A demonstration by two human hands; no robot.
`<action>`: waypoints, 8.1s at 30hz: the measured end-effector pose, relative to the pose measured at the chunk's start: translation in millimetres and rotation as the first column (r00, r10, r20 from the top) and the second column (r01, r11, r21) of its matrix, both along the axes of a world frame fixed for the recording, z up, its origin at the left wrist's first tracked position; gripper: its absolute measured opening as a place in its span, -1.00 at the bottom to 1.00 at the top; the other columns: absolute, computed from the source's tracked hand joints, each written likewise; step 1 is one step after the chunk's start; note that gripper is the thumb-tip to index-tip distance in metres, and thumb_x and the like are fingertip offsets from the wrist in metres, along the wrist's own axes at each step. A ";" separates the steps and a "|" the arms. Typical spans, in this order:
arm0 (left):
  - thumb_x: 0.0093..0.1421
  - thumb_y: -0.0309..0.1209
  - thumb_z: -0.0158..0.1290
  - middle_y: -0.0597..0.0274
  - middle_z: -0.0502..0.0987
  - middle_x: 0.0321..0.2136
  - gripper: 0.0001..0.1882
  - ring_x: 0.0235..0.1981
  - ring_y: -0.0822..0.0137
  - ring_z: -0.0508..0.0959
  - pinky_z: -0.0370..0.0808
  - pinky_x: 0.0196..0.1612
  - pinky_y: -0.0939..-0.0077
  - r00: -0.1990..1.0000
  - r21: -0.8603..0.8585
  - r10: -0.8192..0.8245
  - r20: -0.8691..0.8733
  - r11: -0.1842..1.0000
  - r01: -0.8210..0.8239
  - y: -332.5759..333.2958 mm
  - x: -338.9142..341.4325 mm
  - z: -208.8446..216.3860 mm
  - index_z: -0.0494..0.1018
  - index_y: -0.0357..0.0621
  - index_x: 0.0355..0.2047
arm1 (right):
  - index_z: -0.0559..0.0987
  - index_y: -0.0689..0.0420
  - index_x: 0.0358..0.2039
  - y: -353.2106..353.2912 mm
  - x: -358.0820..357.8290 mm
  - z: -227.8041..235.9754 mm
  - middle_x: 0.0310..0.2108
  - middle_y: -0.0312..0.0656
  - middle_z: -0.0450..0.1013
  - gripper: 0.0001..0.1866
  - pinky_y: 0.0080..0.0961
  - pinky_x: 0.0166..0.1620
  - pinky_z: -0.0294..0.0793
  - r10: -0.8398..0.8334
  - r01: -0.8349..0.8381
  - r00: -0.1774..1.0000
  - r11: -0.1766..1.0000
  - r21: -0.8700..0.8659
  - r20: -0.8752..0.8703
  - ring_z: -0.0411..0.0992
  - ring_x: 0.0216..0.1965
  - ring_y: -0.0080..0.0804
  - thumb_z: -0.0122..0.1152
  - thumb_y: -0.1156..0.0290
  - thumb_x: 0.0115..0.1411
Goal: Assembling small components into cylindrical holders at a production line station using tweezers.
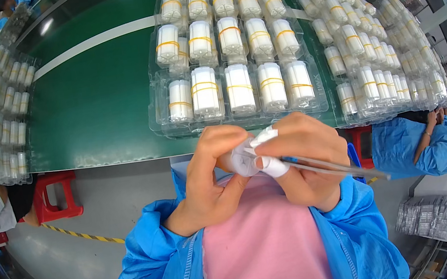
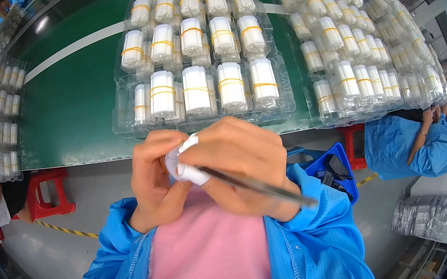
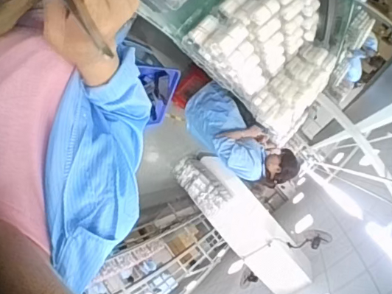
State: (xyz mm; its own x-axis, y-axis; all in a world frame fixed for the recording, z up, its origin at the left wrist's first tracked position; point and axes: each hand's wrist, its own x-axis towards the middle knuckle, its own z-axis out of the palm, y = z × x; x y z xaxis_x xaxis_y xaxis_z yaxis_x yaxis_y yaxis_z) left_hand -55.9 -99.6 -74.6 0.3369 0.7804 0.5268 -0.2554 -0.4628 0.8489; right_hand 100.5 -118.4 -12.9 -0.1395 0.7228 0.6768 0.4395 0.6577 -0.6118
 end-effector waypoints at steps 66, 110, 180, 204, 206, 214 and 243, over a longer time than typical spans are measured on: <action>0.09 -0.57 0.00 -0.01 0.29 -0.12 -0.49 -0.13 0.23 0.33 0.31 -0.05 0.45 0.944 0.130 -0.005 -0.330 0.990 0.051 7.9 -6.0 7.8 0.17 -0.35 0.07 | 0.60 0.21 -0.42 -7.3 1.4 -3.6 -0.47 -0.12 0.51 -0.80 -0.51 -0.41 0.47 -0.012 0.003 0.996 0.995 -0.099 -0.091 0.49 -0.48 -0.26 0.35 0.56 -0.16; -0.12 -0.71 0.04 0.00 0.34 -0.15 -0.44 -0.15 0.14 0.39 0.35 -0.13 0.43 0.885 0.249 0.152 -0.440 0.968 -0.042 8.1 -6.1 8.4 0.30 -0.28 -0.01 | 0.52 0.26 -0.49 -5.2 -8.9 5.5 -0.53 -0.10 0.41 -0.79 -0.50 -0.52 0.38 -0.092 0.080 0.961 0.995 0.057 0.261 0.39 -0.55 -0.24 0.30 0.60 -0.23; -0.13 -0.70 0.09 0.01 0.37 -0.19 -0.45 -0.21 0.15 0.43 0.39 -0.18 0.44 0.979 -0.009 -0.104 -0.173 0.995 0.104 3.4 -9.7 16.3 0.34 -0.30 -0.03 | 0.60 0.23 -0.46 -5.7 3.9 -3.6 -0.49 -0.14 0.52 -0.82 -0.53 -0.44 0.44 0.014 -0.034 0.977 0.995 -0.094 -0.211 0.48 -0.49 -0.31 0.34 0.61 -0.16; -0.13 -0.66 0.17 0.03 0.38 -0.19 -0.49 -0.19 0.13 0.43 0.37 -0.13 0.40 0.982 -0.092 -0.046 -0.184 0.995 0.029 0.3 -8.3 7.9 0.36 -0.27 -0.09 | 0.57 0.26 -0.44 -6.1 6.1 -2.2 -0.51 -0.15 0.44 -0.81 -0.57 -0.50 0.38 -0.022 0.003 0.989 0.991 -0.132 -0.145 0.39 -0.55 -0.42 0.30 0.64 -0.16; -0.10 -0.61 0.21 0.05 0.41 -0.19 -0.51 -0.19 0.18 0.44 0.37 -0.12 0.40 0.992 -0.159 -0.069 -0.107 0.986 0.051 1.0 -10.8 12.6 0.37 -0.26 -0.10 | 0.58 0.28 -0.39 -10.1 10.3 -3.3 -0.47 -0.12 0.46 -0.81 -0.61 -0.48 0.37 -0.027 -0.010 0.966 0.990 -0.142 -0.256 0.40 -0.52 -0.50 0.30 0.62 -0.09; -0.09 -0.50 0.26 0.08 0.47 -0.21 -0.50 -0.20 0.23 0.46 0.38 -0.13 0.43 0.991 -0.123 -0.057 -0.119 0.992 0.042 2.2 -12.2 10.3 0.38 -0.26 -0.11 | 0.57 0.29 -0.36 -16.6 3.3 -4.8 -0.42 -0.08 0.47 -0.77 -0.69 -0.48 0.37 -0.012 -0.113 0.908 0.955 -0.273 -0.418 0.41 -0.49 -0.52 0.34 0.59 -0.10; -0.01 -0.35 0.24 0.00 0.50 -0.30 -0.32 -0.34 0.35 0.52 0.46 -0.27 0.49 0.997 -0.466 -0.081 -0.002 0.882 0.070 34.8 -8.7 35.1 0.20 -0.35 0.06 | 0.50 0.36 -0.33 22.4 17.5 -17.4 -0.34 -0.03 0.41 -0.78 -0.57 -0.35 0.54 -0.053 -0.130 0.768 0.963 -0.237 -0.638 0.45 -0.38 -0.40 0.28 0.56 -0.01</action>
State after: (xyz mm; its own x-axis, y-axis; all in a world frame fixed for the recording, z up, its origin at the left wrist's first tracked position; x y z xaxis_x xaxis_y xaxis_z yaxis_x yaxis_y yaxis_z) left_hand -64.6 -64.8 -39.5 0.4116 0.9056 0.1021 -0.2535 0.0062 0.9673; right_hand 118.1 -95.9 -30.3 0.2235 0.8825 0.4139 -0.1317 0.4481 -0.8843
